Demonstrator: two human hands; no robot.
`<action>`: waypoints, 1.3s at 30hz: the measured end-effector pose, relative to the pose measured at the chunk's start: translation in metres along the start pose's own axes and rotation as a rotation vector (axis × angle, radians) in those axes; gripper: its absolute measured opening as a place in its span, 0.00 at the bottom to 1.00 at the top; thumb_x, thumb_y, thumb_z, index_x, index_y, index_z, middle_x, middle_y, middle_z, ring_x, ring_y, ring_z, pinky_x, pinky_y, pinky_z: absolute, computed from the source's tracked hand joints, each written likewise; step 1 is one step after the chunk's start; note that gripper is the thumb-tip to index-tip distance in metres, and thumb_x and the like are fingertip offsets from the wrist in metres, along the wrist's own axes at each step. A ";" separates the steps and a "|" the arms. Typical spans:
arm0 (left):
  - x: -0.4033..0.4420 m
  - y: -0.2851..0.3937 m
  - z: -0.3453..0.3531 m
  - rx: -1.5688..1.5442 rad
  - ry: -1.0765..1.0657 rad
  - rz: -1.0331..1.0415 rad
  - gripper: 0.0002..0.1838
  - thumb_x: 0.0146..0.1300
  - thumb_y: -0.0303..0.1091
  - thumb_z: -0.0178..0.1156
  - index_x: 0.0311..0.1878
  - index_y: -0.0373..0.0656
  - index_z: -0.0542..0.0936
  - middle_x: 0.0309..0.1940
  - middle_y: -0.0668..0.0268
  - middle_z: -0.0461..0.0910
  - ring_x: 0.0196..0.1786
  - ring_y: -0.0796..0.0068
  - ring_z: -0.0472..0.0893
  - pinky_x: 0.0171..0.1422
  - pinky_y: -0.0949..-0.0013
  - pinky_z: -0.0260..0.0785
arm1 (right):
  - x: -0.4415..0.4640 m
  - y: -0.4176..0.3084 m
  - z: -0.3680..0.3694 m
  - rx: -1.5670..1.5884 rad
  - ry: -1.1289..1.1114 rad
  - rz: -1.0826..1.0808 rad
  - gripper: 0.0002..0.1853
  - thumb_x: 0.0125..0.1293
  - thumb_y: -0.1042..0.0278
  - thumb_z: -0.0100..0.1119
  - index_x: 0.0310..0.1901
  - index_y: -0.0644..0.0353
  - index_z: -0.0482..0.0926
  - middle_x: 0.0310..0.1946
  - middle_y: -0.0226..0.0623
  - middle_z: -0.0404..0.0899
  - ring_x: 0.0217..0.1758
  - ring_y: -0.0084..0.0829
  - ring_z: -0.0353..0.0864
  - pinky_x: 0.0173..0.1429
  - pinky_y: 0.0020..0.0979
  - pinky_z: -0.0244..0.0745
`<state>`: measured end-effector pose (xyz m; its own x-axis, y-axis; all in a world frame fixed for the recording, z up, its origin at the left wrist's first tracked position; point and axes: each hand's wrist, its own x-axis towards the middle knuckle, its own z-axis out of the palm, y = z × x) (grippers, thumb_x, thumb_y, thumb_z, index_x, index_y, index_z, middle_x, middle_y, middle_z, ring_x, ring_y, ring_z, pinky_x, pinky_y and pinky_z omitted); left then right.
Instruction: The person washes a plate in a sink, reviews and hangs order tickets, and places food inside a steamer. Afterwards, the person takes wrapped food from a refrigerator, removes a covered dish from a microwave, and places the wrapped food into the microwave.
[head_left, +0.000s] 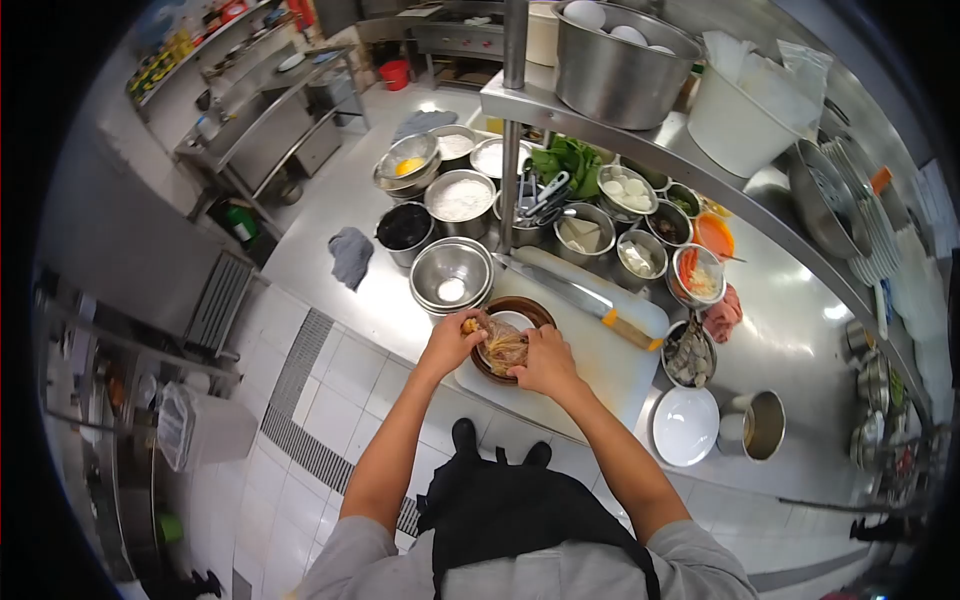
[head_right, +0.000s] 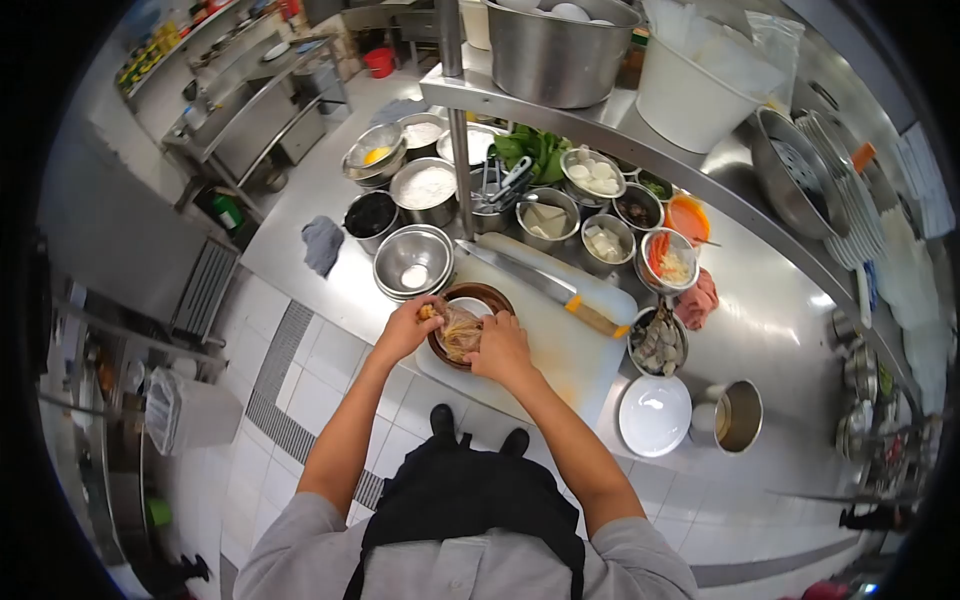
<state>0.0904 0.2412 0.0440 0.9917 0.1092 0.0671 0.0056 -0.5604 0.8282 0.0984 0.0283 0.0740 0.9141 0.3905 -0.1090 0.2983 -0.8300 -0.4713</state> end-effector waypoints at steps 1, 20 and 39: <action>0.005 0.000 -0.001 0.006 -0.069 0.008 0.20 0.56 0.33 0.69 0.52 0.41 0.78 0.41 0.54 0.80 0.45 0.54 0.80 0.51 0.59 0.71 | 0.000 -0.003 -0.003 -0.003 -0.045 0.039 0.36 0.45 0.57 0.77 0.56 0.61 0.73 0.53 0.46 0.71 0.58 0.46 0.70 0.59 0.46 0.69; 0.019 -0.008 -0.038 -0.183 -0.270 0.271 0.22 0.56 0.24 0.68 0.56 0.43 0.79 0.44 0.58 0.77 0.46 0.63 0.80 0.48 0.66 0.74 | -0.028 -0.024 0.049 -0.155 0.473 -0.246 0.20 0.47 0.80 0.59 0.45 0.52 0.81 0.49 0.24 0.81 0.54 0.36 0.73 0.58 0.39 0.67; 0.028 0.006 -0.023 0.050 -0.265 0.275 0.23 0.52 0.36 0.70 0.52 0.41 0.80 0.41 0.52 0.78 0.44 0.48 0.80 0.50 0.56 0.74 | -0.018 -0.018 0.041 0.055 0.382 0.266 0.22 0.57 0.71 0.66 0.55 0.54 0.74 0.38 0.45 0.80 0.43 0.49 0.76 0.49 0.44 0.73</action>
<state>0.1157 0.2594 0.0638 0.9558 -0.2628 0.1318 -0.2655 -0.5791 0.7708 0.0651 0.0523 0.0488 0.9956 -0.0160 0.0925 0.0343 -0.8550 -0.5175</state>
